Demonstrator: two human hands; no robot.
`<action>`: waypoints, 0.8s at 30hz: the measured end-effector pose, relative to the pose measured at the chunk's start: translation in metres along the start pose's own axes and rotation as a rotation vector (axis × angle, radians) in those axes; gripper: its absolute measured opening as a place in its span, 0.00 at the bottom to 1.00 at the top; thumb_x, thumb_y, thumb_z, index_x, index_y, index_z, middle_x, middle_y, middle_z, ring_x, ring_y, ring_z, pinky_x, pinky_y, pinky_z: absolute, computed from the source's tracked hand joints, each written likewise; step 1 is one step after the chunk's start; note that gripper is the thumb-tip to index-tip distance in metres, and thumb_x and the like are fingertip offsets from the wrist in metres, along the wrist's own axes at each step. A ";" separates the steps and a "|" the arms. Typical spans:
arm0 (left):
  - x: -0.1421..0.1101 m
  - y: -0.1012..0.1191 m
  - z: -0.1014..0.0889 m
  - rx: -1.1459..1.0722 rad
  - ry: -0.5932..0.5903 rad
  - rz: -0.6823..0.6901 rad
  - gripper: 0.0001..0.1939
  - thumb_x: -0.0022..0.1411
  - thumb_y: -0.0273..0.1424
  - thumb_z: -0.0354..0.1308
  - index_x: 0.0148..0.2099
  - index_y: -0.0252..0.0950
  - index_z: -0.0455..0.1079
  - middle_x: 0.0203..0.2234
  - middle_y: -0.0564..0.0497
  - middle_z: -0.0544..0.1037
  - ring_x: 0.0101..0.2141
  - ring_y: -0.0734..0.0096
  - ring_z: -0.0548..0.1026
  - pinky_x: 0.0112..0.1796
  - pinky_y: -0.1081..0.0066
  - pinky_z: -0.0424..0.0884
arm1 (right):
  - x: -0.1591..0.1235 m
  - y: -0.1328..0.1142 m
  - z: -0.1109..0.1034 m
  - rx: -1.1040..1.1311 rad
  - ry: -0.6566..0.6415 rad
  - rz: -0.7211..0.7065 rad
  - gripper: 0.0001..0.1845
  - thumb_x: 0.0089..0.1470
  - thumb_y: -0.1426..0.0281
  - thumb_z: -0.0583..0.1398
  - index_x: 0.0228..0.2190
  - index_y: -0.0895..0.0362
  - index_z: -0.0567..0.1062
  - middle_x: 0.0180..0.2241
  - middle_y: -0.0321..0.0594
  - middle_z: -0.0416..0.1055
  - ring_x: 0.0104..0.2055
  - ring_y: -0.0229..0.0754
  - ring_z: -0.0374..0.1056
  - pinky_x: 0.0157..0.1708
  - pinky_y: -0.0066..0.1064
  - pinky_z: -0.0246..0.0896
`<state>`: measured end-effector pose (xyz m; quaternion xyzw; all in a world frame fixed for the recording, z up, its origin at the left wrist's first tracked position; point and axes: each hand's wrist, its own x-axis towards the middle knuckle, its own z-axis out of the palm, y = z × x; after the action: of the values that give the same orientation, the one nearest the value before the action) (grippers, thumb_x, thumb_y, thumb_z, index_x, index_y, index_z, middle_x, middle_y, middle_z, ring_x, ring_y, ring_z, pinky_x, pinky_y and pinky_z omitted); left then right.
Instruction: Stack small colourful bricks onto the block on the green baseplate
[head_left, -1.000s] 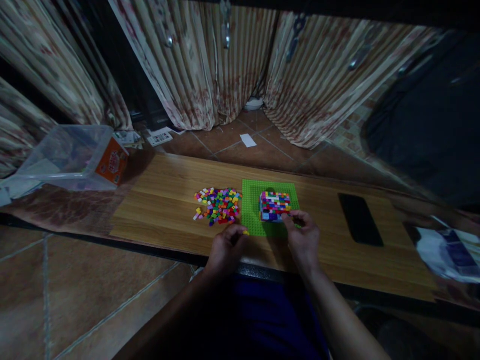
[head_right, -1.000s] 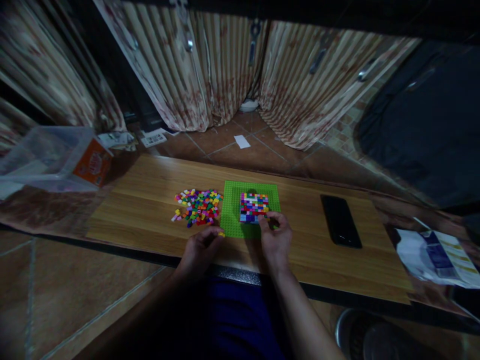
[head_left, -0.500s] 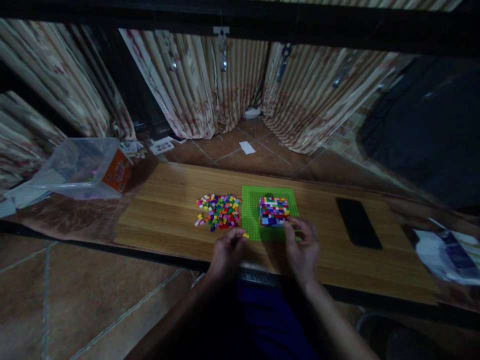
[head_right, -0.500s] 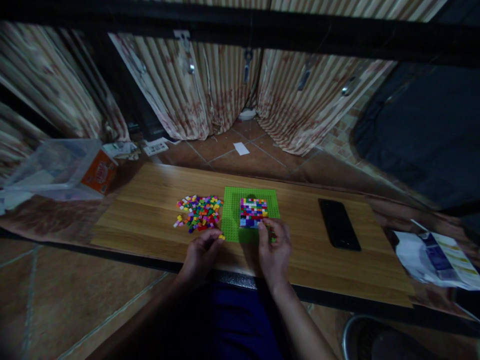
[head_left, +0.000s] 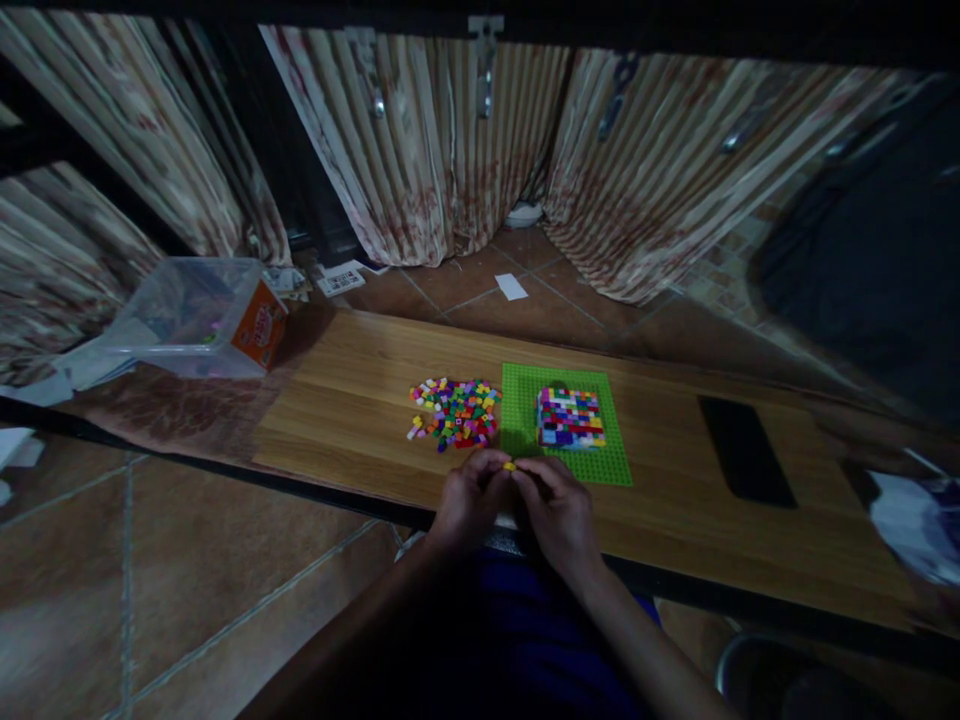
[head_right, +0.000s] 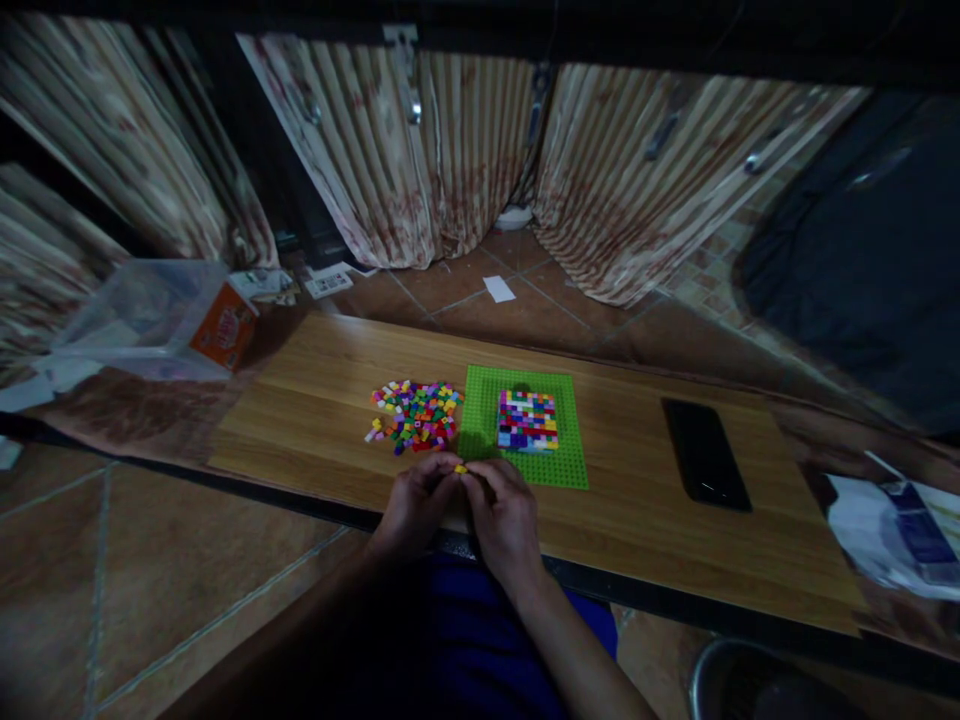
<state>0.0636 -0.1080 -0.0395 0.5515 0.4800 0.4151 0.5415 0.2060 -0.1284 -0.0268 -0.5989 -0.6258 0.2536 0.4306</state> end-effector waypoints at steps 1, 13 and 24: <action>0.000 0.001 0.000 0.002 -0.006 -0.004 0.10 0.63 0.35 0.56 0.44 0.36 0.71 0.34 0.51 0.79 0.37 0.69 0.76 0.39 0.73 0.71 | 0.001 0.000 0.000 0.005 0.003 0.000 0.09 0.59 0.64 0.58 0.37 0.50 0.78 0.36 0.39 0.77 0.40 0.43 0.72 0.42 0.38 0.68; 0.000 0.000 0.001 0.033 -0.039 -0.004 0.12 0.63 0.33 0.56 0.48 0.38 0.69 0.35 0.50 0.80 0.36 0.68 0.78 0.38 0.71 0.71 | 0.018 0.009 -0.043 -0.202 0.189 -0.092 0.11 0.59 0.62 0.58 0.35 0.52 0.79 0.38 0.41 0.75 0.42 0.45 0.71 0.45 0.40 0.66; 0.002 0.005 0.004 0.130 -0.028 -0.016 0.12 0.62 0.33 0.56 0.48 0.37 0.71 0.32 0.52 0.78 0.31 0.71 0.75 0.33 0.74 0.69 | 0.022 0.026 -0.041 -0.463 0.452 -0.117 0.10 0.57 0.63 0.60 0.31 0.56 0.78 0.35 0.44 0.75 0.41 0.46 0.68 0.45 0.42 0.62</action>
<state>0.0680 -0.1066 -0.0346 0.5876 0.5027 0.3709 0.5142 0.2565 -0.1111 -0.0224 -0.6850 -0.5888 -0.0598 0.4249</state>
